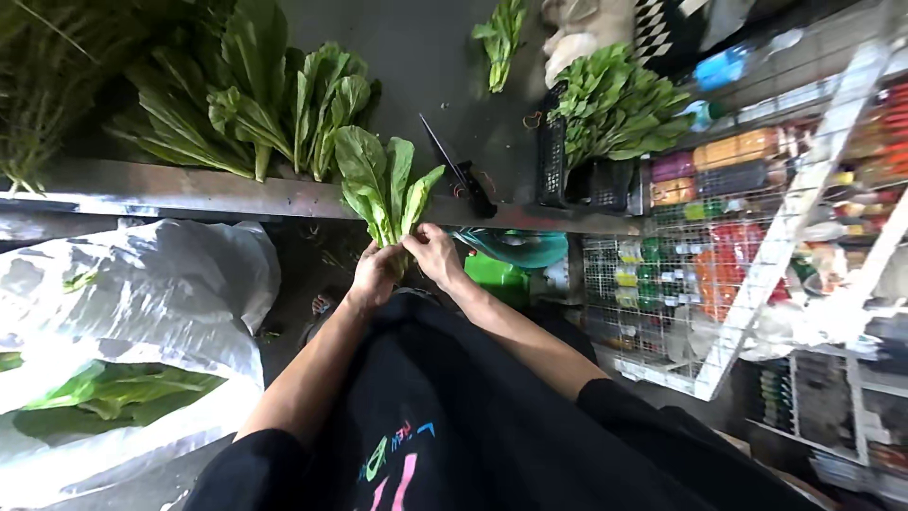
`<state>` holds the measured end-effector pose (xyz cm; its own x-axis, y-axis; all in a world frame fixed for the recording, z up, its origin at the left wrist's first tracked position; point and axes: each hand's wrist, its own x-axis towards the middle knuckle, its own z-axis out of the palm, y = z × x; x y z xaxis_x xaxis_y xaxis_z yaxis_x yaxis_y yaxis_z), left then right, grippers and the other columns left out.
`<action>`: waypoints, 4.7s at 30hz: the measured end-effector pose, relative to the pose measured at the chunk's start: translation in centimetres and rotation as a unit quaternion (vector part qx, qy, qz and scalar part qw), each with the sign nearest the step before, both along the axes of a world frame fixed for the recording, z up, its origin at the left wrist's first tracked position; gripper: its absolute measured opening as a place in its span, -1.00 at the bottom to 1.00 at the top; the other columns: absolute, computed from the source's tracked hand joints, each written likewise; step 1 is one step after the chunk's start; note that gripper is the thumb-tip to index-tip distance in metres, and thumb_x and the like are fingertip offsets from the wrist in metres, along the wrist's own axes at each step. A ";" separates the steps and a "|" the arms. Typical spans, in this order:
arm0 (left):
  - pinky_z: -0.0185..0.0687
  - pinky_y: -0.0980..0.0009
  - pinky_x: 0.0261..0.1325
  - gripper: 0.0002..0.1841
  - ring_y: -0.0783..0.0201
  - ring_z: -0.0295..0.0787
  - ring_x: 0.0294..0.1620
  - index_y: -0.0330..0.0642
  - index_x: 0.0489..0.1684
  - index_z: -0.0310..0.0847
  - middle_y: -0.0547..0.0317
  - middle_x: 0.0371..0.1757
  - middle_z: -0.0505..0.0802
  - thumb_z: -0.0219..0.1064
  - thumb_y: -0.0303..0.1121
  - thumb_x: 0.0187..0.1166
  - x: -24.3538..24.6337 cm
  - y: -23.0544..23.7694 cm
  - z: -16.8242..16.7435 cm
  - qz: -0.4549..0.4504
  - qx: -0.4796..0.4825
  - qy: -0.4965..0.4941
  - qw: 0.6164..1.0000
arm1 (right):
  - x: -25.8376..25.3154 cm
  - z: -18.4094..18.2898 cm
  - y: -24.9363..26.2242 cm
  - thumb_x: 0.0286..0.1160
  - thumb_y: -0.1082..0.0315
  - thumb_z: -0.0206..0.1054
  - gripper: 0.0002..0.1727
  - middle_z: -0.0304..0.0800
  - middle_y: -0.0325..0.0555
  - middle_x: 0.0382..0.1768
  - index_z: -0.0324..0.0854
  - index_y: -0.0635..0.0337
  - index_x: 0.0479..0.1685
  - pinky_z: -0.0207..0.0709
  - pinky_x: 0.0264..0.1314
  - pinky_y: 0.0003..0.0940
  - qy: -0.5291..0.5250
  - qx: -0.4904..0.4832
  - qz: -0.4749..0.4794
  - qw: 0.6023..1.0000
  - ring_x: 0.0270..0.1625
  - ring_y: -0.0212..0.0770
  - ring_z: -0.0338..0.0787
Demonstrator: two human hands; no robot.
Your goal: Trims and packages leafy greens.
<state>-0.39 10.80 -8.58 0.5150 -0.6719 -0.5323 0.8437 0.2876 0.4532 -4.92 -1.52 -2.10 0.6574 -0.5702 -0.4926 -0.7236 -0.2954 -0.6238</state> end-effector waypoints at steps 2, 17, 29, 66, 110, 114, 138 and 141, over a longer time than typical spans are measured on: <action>0.77 0.25 -0.05 -0.69 0.24 0.82 -0.12 -0.09 0.29 0.54 0.08 -0.04 0.84 0.24 -0.43 0.59 0.0 -0.3 0.0 0.008 -0.010 0.001 1.000 | -0.4 0.0 -0.5 0.59 0.11 0.38 -0.65 0.79 0.04 -0.17 0.70 0.22 0.07 0.72 -0.09 0.00 -0.028 0.032 -0.017 0.999 -0.21 -0.08 0.80; 0.79 0.22 -0.02 -0.72 0.23 0.83 -0.11 -0.09 0.26 0.48 0.10 -0.04 0.84 0.20 -0.42 0.62 -1.9 -5.5 2.7 0.069 0.023 0.014 0.997 | -5.2 0.1 -6.2 0.60 0.43 0.20 -0.75 0.85 0.03 0.01 0.61 0.28 0.16 0.70 0.25 -0.08 -0.314 0.245 -0.013 0.917 0.10 -0.09 0.83; 0.81 0.14 0.00 -0.71 0.12 0.83 -0.08 -0.21 0.37 0.35 -0.03 0.02 0.80 0.05 -0.44 0.74 -1.2 -9.8 3.5 0.162 0.083 0.030 0.983 | -7.0 1.0 -10.3 0.89 0.23 -0.07 -0.62 0.83 -0.05 -0.12 0.61 0.31 0.12 0.77 0.27 -0.06 -0.365 0.127 0.153 0.910 0.01 -0.15 0.87; 0.81 0.19 -0.06 -0.68 0.16 0.83 -0.11 -0.09 0.46 0.39 0.01 -0.01 0.83 0.10 -0.28 0.82 -3.9 -7.7 4.5 0.048 0.092 -0.052 0.993 | -8.2 1.4 -11.5 0.83 0.26 0.09 -0.71 0.89 -0.17 -0.06 0.58 0.21 0.27 0.73 -0.05 -0.34 -0.315 0.171 0.082 0.930 -0.08 -0.28 0.84; 0.78 0.16 0.18 -0.50 0.23 0.83 -0.07 -0.07 0.20 0.74 0.18 -0.09 0.86 0.53 0.03 0.41 -20.2 41.2 7.5 0.443 -0.119 -0.140 0.877 | 5.5 0.4 34.4 0.66 -0.08 0.32 -0.21 0.66 0.42 0.34 0.32 0.36 0.66 0.49 0.43 0.39 -0.009 0.019 0.579 0.815 0.37 0.36 0.69; 0.77 0.24 0.17 -0.45 0.29 0.80 -0.09 -0.04 0.27 0.66 0.25 -0.13 0.81 0.49 0.12 0.46 -19.9 41.9 7.0 0.401 -0.119 -0.145 0.897 | 5.0 2.0 35.1 0.69 -0.17 0.23 -0.20 0.70 0.06 0.43 0.22 0.12 0.78 0.63 0.43 0.04 -0.044 0.220 0.489 0.843 0.40 -0.02 0.75; 0.77 0.22 -0.02 -0.46 0.24 0.78 -0.24 -0.07 0.27 0.67 0.21 -0.20 0.79 0.44 0.10 0.48 -11.0 35.4 3.7 0.185 -0.406 0.023 0.895 | 2.6 7.6 26.5 0.58 0.32 0.21 -0.65 0.80 -0.09 0.06 0.63 0.21 0.26 0.71 0.16 -0.18 -0.295 0.260 0.344 0.853 0.08 -0.20 0.79; 0.79 0.28 -0.01 -0.50 0.31 0.79 -0.18 -0.05 0.27 0.66 0.24 -0.16 0.83 0.38 0.12 0.56 -10.7 35.8 4.9 0.158 -0.210 -0.047 0.964 | 0.7 7.5 27.1 0.51 0.30 0.31 -0.63 0.83 -0.06 -0.05 0.65 0.30 0.24 0.79 0.07 -0.21 -0.221 0.237 0.364 0.873 -0.07 -0.22 0.84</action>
<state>-11.06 46.59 -3.71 0.7623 -0.6193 -0.1883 0.6444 0.6987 0.3109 -4.26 25.59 5.37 0.9463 0.2778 -0.1654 -0.1083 -0.2097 -0.9717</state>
